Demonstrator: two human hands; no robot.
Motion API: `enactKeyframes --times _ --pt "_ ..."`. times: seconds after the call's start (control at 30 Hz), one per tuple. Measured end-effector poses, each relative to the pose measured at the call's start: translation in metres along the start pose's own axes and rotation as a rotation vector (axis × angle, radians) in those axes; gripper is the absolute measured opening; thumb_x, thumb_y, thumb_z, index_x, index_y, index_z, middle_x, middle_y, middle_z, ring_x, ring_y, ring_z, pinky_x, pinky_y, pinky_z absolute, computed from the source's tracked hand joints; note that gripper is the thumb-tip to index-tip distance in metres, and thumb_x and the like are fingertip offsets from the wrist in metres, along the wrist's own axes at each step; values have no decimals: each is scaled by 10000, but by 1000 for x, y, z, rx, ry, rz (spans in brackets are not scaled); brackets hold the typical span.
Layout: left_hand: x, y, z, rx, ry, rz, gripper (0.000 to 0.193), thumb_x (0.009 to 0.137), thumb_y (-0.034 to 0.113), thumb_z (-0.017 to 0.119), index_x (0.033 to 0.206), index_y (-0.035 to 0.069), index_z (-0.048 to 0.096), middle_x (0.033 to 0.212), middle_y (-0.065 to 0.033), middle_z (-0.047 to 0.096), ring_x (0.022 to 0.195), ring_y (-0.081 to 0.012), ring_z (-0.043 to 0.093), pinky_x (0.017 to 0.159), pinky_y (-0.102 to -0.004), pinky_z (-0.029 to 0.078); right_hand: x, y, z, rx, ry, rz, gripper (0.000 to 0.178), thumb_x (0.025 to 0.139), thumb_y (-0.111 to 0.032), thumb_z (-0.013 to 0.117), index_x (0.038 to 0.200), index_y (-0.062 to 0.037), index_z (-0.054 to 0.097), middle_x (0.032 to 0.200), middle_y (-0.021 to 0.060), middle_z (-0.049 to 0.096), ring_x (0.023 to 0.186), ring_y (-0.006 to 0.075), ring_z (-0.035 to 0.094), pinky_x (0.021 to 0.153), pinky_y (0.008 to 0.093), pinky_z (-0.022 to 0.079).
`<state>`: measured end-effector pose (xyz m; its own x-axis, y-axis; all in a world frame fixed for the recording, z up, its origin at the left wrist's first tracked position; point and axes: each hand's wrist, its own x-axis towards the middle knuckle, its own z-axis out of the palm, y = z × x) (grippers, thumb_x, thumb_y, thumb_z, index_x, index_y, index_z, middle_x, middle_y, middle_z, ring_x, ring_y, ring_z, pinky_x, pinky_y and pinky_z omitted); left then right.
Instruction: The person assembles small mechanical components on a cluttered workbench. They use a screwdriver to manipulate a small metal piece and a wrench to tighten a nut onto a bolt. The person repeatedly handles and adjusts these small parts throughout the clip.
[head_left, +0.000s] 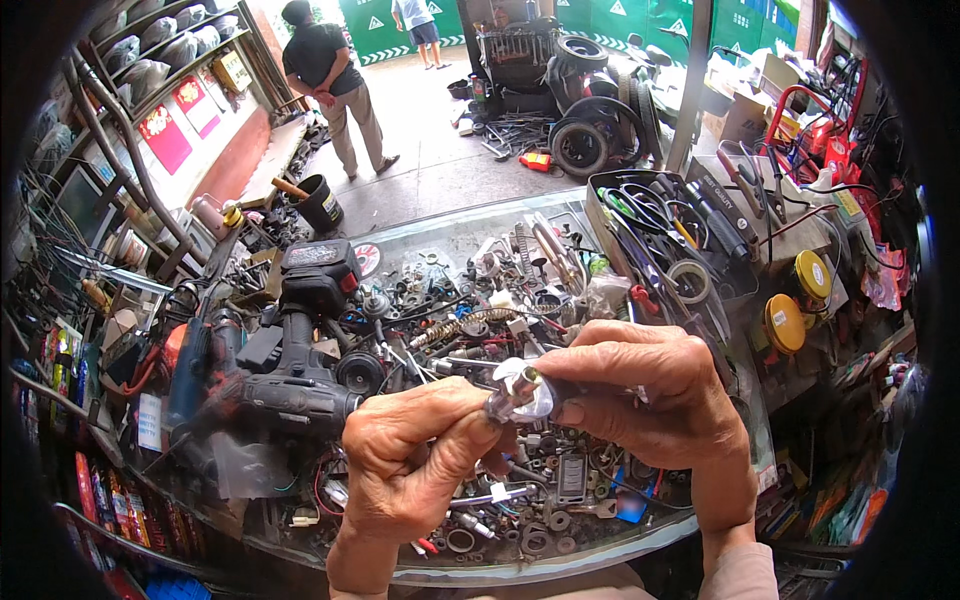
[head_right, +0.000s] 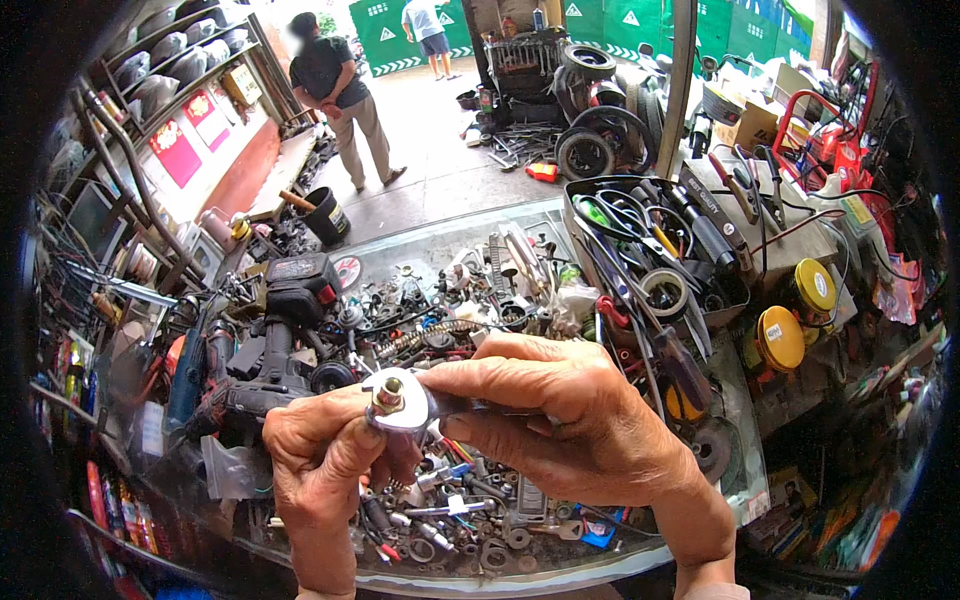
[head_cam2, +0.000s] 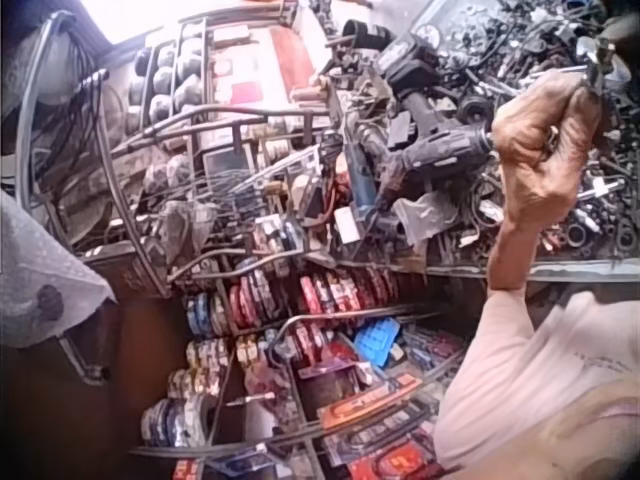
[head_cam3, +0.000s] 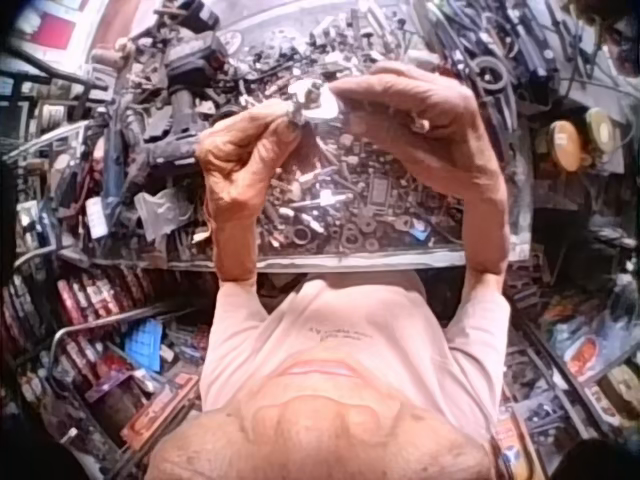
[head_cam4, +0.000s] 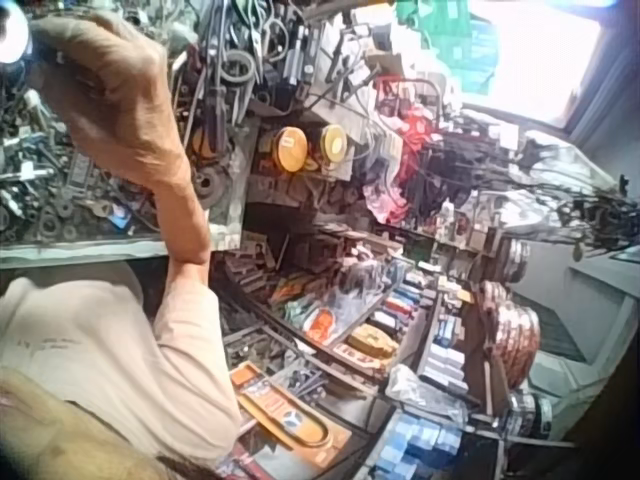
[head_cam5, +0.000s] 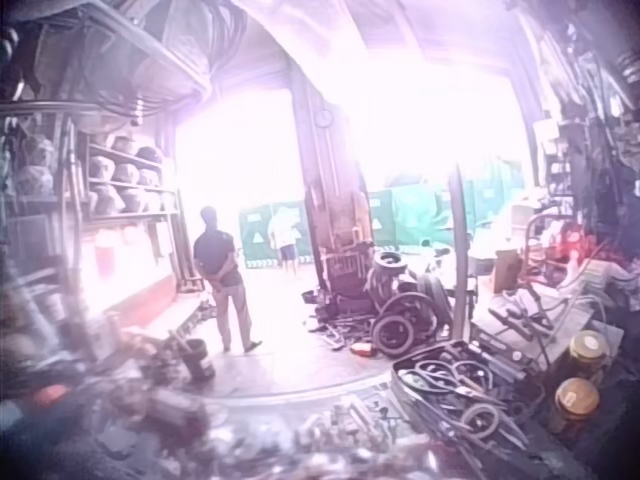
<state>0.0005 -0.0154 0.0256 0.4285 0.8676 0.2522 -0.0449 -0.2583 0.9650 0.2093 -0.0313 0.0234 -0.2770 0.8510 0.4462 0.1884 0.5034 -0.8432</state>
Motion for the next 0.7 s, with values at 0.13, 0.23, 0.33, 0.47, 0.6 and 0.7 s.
enactKeyframes --times 0.13,0.23,0.33,0.47,0.6,0.7 --pt "4 -7 9 -74 90 -84 320 912 250 597 963 -60 656 697 -109 651 536 -124 590 439 -202 393 2 2 2 -56 46 -1 263 829 -26 678 1088 -8 643 815 86 606 690 150 593 586 266 460" --pt "1 -7 5 -208 73 -144 234 937 174 566 966 -40 653 791 -97 664 616 -116 623 463 -189 410 3 0 3 -72 51 14 245 832 -27 674 1073 1 642 844 100 624 709 160 614 603 265 476" --pt "1 -12 1 -303 72 -171 239 950 182 553 957 -37 650 795 -97 668 615 -114 630 463 -186 418 3 0 4 -141 52 23 233 838 -36 663 1066 1 635 846 119 623 711 205 629 609 287 488" --pt "5 -15 -2 -447 156 -158 255 951 200 550 936 -38 638 760 -119 668 568 -127 629 427 -186 410 -2 0 5 -423 120 -2 243 846 -61 641 1078 8 610 853 154 604 723 300 627 620 346 503" --pt "5 -7 1 -205 307 -83 218 948 171 559 948 -33 636 747 -92 654 557 -98 606 432 -170 396 -2 -5 17 -524 223 -40 265 806 -30 679 1065 9 638 799 135 608 659 277 612 577 320 478" --pt "3 -9 7 -46 314 -3 151 923 86 590 967 -55 620 790 -82 628 604 -87 600 488 -184 440 -4 -7 25 -551 240 -61 290 799 -23 685 1082 12 631 803 136 613 653 273 614 564 326 479"
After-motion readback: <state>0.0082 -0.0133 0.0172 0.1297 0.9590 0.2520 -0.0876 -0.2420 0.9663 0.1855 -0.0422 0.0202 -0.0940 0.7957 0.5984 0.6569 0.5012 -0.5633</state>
